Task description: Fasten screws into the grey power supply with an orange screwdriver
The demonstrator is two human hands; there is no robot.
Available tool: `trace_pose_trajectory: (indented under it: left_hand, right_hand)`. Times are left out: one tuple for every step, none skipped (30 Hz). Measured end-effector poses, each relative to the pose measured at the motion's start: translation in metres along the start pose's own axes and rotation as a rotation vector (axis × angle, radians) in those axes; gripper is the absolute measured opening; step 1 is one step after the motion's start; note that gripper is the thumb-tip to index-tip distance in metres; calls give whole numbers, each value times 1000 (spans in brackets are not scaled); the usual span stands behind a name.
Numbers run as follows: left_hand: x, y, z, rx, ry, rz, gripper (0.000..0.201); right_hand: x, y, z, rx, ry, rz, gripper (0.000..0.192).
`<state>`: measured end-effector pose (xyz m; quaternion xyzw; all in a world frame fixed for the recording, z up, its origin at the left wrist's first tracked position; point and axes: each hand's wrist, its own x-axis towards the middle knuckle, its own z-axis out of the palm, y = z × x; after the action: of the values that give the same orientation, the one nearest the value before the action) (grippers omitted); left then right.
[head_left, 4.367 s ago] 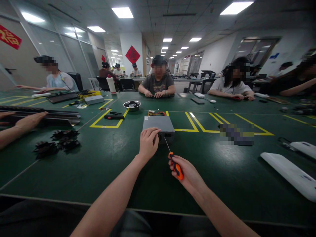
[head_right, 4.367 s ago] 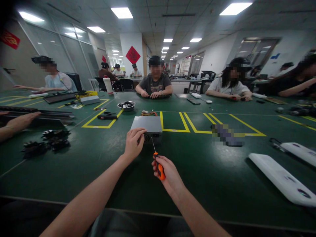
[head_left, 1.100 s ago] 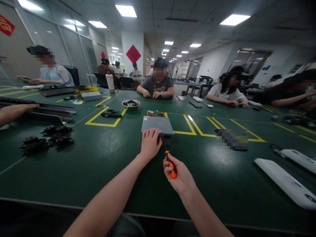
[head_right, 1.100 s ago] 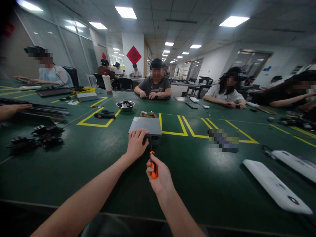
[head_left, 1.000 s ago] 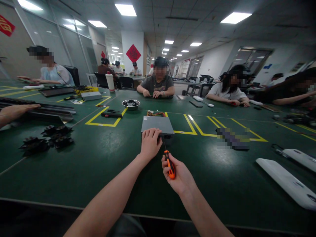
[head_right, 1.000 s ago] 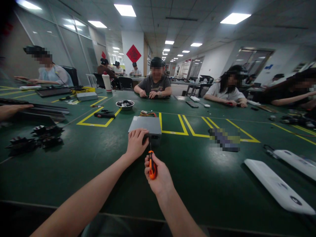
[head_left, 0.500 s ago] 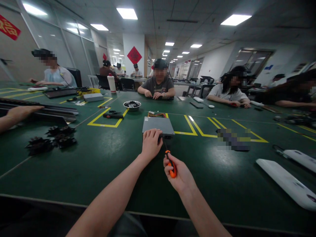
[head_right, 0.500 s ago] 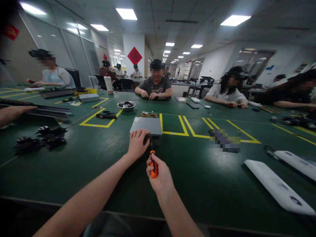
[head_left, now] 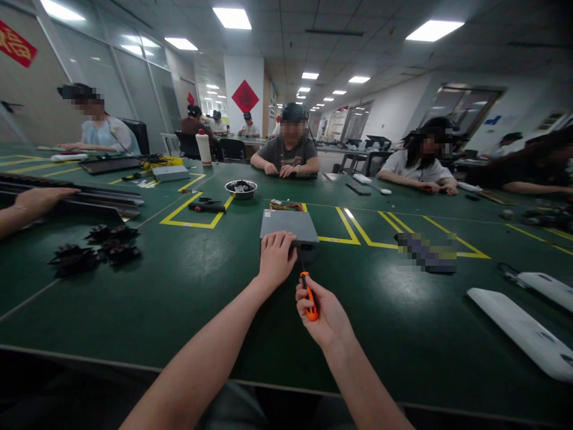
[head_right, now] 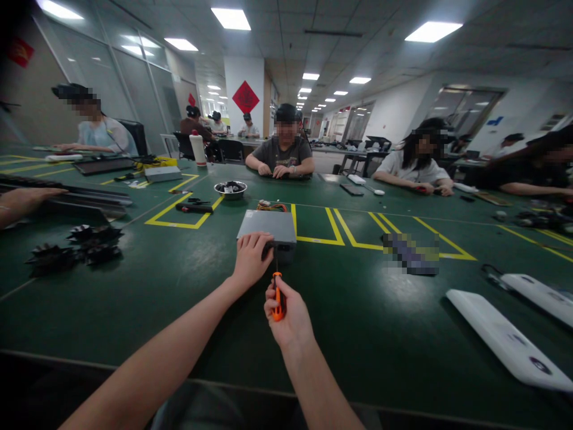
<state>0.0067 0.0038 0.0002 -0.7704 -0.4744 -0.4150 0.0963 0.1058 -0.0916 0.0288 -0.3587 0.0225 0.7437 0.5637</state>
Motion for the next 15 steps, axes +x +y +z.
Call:
trace_pose_trajectory:
  left_hand:
    - [0, 0, 0, -1, 0, -2, 24]
    - [0, 0, 0, -2, 0, -2, 24]
    - [0, 0, 0, -3, 1, -1, 24]
    - [0, 0, 0, -4, 1, 0, 24]
    - [0, 0, 0, -5, 1, 1, 24]
    - [0, 0, 0, -5, 1, 0, 24]
    - [0, 0, 1, -3, 3, -2, 23]
    - [0, 0, 1, 1, 4, -4, 23]
    - [0, 1, 1, 5, 5, -6, 23]
    - [0, 1, 1, 9, 5, -8, 23]
    - [0, 1, 1, 13, 6, -9, 23]
    - [0, 1, 2, 17, 5, -10, 23]
    - [0, 1, 2, 20, 4, -11, 23]
    - [0, 1, 3, 23, 3, -15, 23]
    - [0, 0, 3, 28, 2, -20, 23]
  right_hand:
    - [0, 0, 0, -1, -2, 18, 9]
    - [0, -1, 0, -3, -7, 39, 12]
    - [0, -1, 0, -5, -14, 59, 14]
    - [0, 0, 1, -6, -22, 76, 16]
    - [0, 0, 1, -9, -28, 84, 17]
    - [0, 1, 2, -13, -31, 83, 18]
    - [0, 1, 2, -18, -32, 74, 18]
    - [1, 2, 3, -20, -29, 60, 17]
    - [2, 2, 3, -18, -23, 42, 14]
    - [2, 3, 3, -11, -15, 23, 11]
    - [3, 3, 2, -1, -7, 8, 8]
    - [3, 2, 2, 12, -3, -3, 6]
    - [2, 1, 2, 21, 1, -7, 6]
    - [2, -1, 2, 30, -2, 4, 7]
    - [1, -4, 2, 41, -15, 29, 8]
